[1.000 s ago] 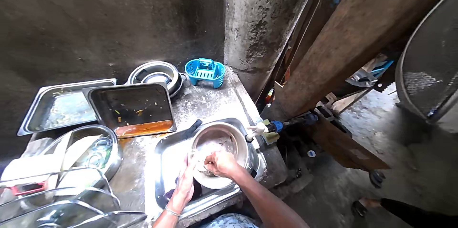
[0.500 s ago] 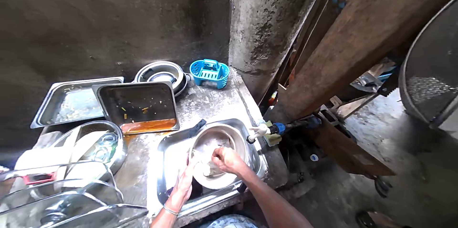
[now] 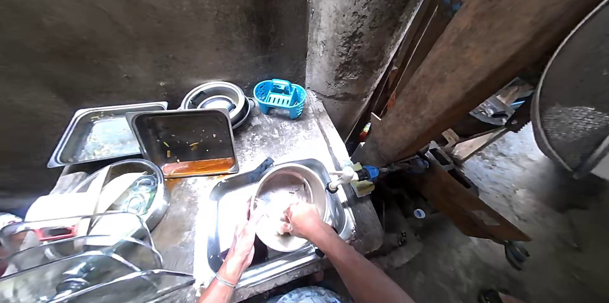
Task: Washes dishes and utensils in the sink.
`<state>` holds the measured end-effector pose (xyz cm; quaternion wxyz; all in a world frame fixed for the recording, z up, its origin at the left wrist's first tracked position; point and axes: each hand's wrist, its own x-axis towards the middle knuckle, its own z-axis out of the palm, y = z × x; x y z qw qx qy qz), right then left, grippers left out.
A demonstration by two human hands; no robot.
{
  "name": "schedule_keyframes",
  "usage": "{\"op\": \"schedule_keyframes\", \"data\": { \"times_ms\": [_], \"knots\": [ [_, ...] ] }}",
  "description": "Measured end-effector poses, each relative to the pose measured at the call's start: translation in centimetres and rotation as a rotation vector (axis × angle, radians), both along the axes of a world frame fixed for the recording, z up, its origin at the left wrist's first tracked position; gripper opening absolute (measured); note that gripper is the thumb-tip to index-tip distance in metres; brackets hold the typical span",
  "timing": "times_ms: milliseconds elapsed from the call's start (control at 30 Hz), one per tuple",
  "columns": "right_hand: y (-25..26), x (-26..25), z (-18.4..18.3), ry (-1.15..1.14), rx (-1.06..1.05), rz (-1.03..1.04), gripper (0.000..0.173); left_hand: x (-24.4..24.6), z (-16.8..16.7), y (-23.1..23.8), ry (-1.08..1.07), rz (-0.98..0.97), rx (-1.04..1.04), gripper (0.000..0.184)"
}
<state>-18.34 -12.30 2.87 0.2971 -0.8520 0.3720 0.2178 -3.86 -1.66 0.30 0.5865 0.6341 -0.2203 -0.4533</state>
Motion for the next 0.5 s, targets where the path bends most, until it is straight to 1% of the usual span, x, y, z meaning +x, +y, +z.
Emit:
{"op": "schedule_keyframes", "data": {
  "times_ms": [67, 100, 200, 333, 433, 500],
  "knots": [
    [0.5, 0.8, -0.1, 0.04, -0.014, 0.025, 0.047, -0.3, 0.4, -0.1, -0.007, 0.002, 0.006, 0.059],
    [0.7, 1.1, -0.1, 0.049, -0.016, 0.028, 0.047, -0.4, 0.6, -0.1, -0.014, -0.001, 0.011, 0.061],
    [1.0, 1.1, -0.5, 0.023, 0.003, 0.001, 0.043, -0.7, 0.8, -0.2, -0.028, -0.005, 0.006, 0.062],
    [0.1, 0.3, -0.6, -0.014, 0.025, -0.057, 0.042, -0.3, 0.4, -0.3, -0.029, 0.007, 0.006, 0.063],
    [-0.8, -0.4, 0.3, -0.041, -0.036, -0.119, 0.038, 0.0, 0.0, -0.4, -0.025, 0.018, 0.008, 0.06],
    [-1.3, -0.6, 0.9, -0.042, -0.047, -0.114, 0.034, 0.0, -0.1, -0.4, -0.017, 0.021, 0.021, 0.057]
  ]
}}
